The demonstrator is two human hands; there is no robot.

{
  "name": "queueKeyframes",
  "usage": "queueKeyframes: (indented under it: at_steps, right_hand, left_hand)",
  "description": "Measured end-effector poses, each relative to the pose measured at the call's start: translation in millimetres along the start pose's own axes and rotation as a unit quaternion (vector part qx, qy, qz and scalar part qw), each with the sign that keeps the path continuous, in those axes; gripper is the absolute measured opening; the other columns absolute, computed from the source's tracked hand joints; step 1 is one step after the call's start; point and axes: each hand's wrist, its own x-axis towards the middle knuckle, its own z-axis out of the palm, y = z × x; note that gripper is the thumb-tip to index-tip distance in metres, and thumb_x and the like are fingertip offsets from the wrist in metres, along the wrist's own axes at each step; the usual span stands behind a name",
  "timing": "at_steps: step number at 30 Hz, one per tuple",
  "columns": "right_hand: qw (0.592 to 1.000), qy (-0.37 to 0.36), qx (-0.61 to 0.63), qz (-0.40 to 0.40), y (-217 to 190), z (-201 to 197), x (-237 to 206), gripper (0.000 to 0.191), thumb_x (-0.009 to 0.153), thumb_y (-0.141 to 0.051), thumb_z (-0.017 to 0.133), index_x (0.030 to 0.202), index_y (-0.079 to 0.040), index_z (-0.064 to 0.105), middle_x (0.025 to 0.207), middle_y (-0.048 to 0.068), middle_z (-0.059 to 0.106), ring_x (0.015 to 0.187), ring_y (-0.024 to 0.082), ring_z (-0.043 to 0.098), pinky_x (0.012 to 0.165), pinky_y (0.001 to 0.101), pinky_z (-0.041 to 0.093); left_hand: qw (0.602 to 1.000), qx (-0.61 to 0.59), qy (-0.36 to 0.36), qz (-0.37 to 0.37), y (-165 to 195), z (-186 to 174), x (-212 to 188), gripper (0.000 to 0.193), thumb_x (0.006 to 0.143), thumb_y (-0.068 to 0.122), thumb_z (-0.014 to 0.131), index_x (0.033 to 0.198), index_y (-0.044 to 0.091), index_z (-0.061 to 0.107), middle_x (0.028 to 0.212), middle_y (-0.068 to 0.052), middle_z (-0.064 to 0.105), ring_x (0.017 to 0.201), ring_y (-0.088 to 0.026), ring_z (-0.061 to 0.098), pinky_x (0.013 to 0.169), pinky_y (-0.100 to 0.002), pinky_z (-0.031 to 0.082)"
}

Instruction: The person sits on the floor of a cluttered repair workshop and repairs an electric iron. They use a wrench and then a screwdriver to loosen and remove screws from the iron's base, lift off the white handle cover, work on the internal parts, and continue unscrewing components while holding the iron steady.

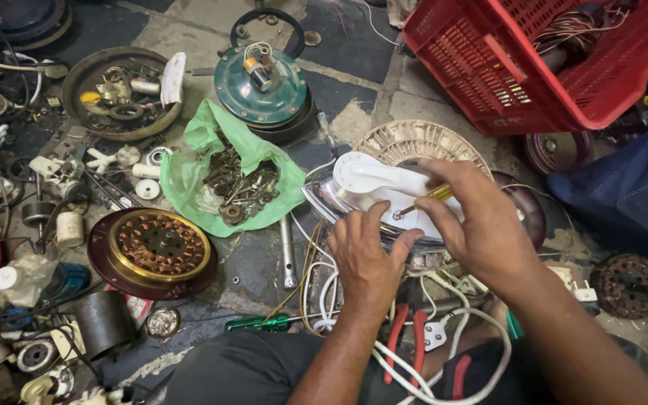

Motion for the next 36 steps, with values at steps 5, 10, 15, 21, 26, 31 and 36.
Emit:
queueKeyframes:
  at_steps: [5, 10, 15, 21, 26, 31, 36]
  right_hand:
    - [0.983, -0.017, 0.176, 0.044, 0.3, -2.5, -8.2, 0.052, 0.093, 0.002, 0.063, 0.143, 0.002, 0.05, 0.122, 0.015, 0.068, 0.117, 0.019, 0.066, 0.1, 0.0313, 0.053]
    - [0.981, 0.044, 0.161, 0.096, 3.3, 9.4, -13.8, 0.037, 0.094, 0.0, 0.077, 0.129, -0.006, 0.068, 0.112, 0.009, 0.075, 0.104, 0.013, 0.072, 0.094, 0.0267, 0.059]
    - [0.995, 0.066, 0.042, 0.061, -4.3, 12.2, -9.5, 0.046, 0.091, -0.001, 0.08, 0.133, -0.004, 0.064, 0.109, 0.011, 0.072, 0.099, 0.015, 0.07, 0.088, 0.0275, 0.055]
    - [0.983, 0.021, 0.174, 0.059, -3.9, 0.5, -10.9, 0.048, 0.093, 0.003, 0.066, 0.141, -0.002, 0.057, 0.12, 0.012, 0.072, 0.112, 0.018, 0.07, 0.098, 0.0299, 0.056]
    - [0.992, 0.081, 0.055, 0.074, -2.2, 8.5, -9.7, 0.034, 0.09, -0.006, 0.083, 0.121, -0.006, 0.069, 0.109, 0.012, 0.075, 0.097, 0.018, 0.075, 0.085, 0.0282, 0.06]
    - [0.998, 0.046, -0.037, -0.019, -9.8, 7.4, -6.7, 0.056, 0.084, 0.0, 0.075, 0.136, 0.005, 0.056, 0.109, 0.018, 0.07, 0.101, 0.031, 0.068, 0.091, 0.0372, 0.053]
    - [0.996, 0.029, 0.08, 0.033, -10.0, 0.9, -11.5, 0.049, 0.092, 0.003, 0.067, 0.14, 0.0, 0.056, 0.117, 0.014, 0.072, 0.107, 0.022, 0.071, 0.095, 0.0341, 0.054]
  left_hand:
    - [1.0, 0.003, 0.007, -0.004, 0.8, 1.6, 0.0, 0.062, 0.075, 0.045, 0.085, 0.124, 0.012, 0.064, 0.104, -0.009, 0.06, 0.101, -0.033, 0.055, 0.089, -0.051, 0.041]
    - [1.0, 0.002, -0.002, -0.002, 0.8, -1.4, 0.1, 0.062, 0.077, 0.045, 0.084, 0.125, 0.012, 0.063, 0.105, -0.01, 0.06, 0.101, -0.033, 0.055, 0.088, -0.05, 0.041]
    - [1.0, -0.002, -0.001, 0.002, 1.4, -2.2, 0.5, 0.061, 0.078, 0.045, 0.084, 0.125, 0.012, 0.063, 0.105, -0.009, 0.06, 0.102, -0.033, 0.056, 0.089, -0.05, 0.041]
    - [1.0, -0.001, 0.005, 0.006, 0.8, -0.2, -0.3, 0.061, 0.078, 0.044, 0.084, 0.124, 0.012, 0.063, 0.104, -0.01, 0.059, 0.101, -0.033, 0.055, 0.089, -0.051, 0.041]
    - [1.0, -0.001, 0.007, 0.008, 0.5, 0.3, 0.4, 0.061, 0.078, 0.044, 0.084, 0.125, 0.012, 0.063, 0.104, -0.01, 0.059, 0.101, -0.033, 0.055, 0.09, -0.051, 0.041]
    - [1.0, -0.005, 0.007, 0.004, 0.7, 1.4, -0.3, 0.062, 0.076, 0.043, 0.085, 0.125, 0.013, 0.063, 0.104, -0.009, 0.06, 0.101, -0.033, 0.056, 0.09, -0.051, 0.042]
    - [1.0, -0.005, 0.011, 0.002, -0.3, 3.6, -0.7, 0.064, 0.075, 0.043, 0.087, 0.126, 0.013, 0.063, 0.105, -0.009, 0.06, 0.101, -0.033, 0.056, 0.089, -0.051, 0.042]
